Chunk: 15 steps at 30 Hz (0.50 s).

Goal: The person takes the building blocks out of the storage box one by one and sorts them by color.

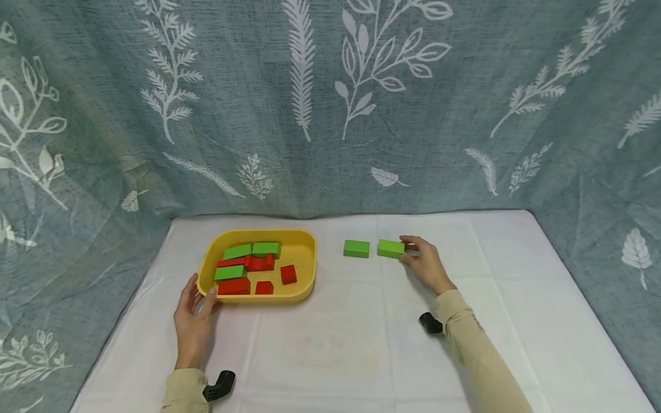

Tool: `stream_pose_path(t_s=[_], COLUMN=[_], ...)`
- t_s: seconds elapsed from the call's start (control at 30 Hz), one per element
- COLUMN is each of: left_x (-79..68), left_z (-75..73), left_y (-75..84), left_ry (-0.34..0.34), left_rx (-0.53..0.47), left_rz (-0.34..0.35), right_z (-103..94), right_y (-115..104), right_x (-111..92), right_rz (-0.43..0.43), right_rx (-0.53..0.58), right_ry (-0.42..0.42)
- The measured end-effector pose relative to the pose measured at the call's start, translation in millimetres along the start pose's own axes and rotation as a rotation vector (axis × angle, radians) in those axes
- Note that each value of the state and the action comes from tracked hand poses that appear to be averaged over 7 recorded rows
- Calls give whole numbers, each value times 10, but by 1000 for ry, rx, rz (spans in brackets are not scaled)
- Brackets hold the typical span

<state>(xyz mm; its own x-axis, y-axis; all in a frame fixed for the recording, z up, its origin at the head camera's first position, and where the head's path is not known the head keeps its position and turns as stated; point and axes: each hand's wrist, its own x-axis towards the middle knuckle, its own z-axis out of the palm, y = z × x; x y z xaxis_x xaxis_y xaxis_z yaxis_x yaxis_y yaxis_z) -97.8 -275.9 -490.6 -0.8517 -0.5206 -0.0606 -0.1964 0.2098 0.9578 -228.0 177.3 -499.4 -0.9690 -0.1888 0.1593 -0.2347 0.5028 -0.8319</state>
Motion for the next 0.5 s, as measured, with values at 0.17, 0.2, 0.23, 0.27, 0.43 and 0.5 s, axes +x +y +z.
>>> stream_pose_path(t_s=[0.17, 0.2, 0.23, 0.27, 0.43, 0.5], left_x=[0, 1, 2, 7, 23, 25], left_z=[-34, -38, -40, -38, -14, -14], left_y=[-18, -21, -23, -25, -24, -24], left_ry=[1, 3, 3, 2, -19, -19], left_rx=[12, 13, 9, -2, -25, -15], left_rz=[7, 7, 8, 5, 17, 23], right_z=[28, 29, 28, 22, -29, -23], right_y=[37, 32, 23, 18, -67, -146], right_x=[2, 5, 7, 8, 13, 39], right_rz=[-33, -37, -40, -39, -19, -46], right_rx=[-7, -10, -17, -26, -144, -210], right_ry=[-17, -20, -23, -25, -22, -13])
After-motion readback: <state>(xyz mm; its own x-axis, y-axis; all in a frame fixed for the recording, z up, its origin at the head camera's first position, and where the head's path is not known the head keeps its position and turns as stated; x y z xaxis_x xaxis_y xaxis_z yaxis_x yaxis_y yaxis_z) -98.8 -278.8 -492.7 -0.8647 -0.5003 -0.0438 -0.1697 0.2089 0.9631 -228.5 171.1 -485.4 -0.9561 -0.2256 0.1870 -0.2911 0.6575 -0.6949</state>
